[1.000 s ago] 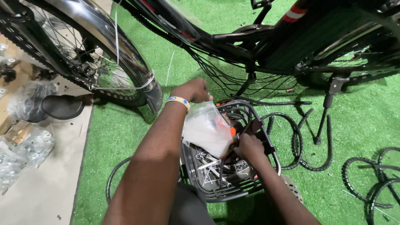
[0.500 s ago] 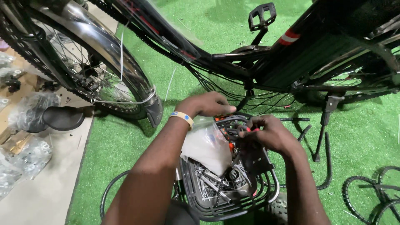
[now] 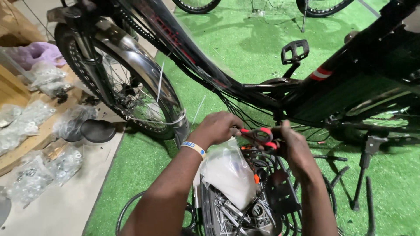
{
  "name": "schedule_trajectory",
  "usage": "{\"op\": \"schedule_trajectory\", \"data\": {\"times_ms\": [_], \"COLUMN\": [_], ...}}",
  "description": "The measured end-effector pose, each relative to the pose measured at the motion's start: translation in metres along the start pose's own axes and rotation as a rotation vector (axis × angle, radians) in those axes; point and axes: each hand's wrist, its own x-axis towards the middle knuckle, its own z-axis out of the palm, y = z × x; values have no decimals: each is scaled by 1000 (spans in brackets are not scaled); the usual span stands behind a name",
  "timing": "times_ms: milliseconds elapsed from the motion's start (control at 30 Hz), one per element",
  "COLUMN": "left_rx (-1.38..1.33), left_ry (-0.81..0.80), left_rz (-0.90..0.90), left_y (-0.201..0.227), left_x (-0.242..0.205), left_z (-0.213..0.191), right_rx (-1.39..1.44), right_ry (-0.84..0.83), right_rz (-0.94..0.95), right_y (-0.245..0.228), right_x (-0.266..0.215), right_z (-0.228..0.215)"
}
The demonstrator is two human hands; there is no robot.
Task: The person secures a black cable to the frame of a bicycle using zip ties. They thread the ties through the cable and the frame, pull them tight, and then use a tool to trim the excess plastic ends.
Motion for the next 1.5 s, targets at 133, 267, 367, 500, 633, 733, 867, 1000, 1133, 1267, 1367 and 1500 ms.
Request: {"op": "schedule_trajectory", "data": {"times_ms": [133,267,367,500,633,733,867,1000,1133,1267,1367,1500], "left_rx": [333,434,420,450,376,70,-440,-719,-765,-723,-742,-794], "left_ry": [145,235,287,346,325,466,815,855,877,949,955,939], "left_rz": [60,61,82,81,-19,-140,-309,-384,-465,-461,-463,-455], "left_y": [-16,-18,-22,-37,-50,-67,-81,-80,-87,-82,-86,-84], "left_x": [16,12,2,-6,-4,7,24,32,47,41,42,40], "left_z": [15,14,12,10,9,8,14,10,21,20,21,21], "right_rx": [-305,-406,-443,-535,-517,-594,-784,-920,-1049,-1109,-1133,-1114], "right_ry": [-240,-427,-469,-500,-550,-483,-410,-228,-191,-151,-125,-128], "right_rz": [-122,-88,3,56,44,-7,-27,-51,-27,-83,-135,-101], "right_y": [22,41,64,44,29,31,54,54,41,34,15,-13], "right_x": [20,31,52,45,50,49,49,37,35,42,37,27], "right_z": [8,26,40,62,64,65,69,76,83,90,101,112]}}
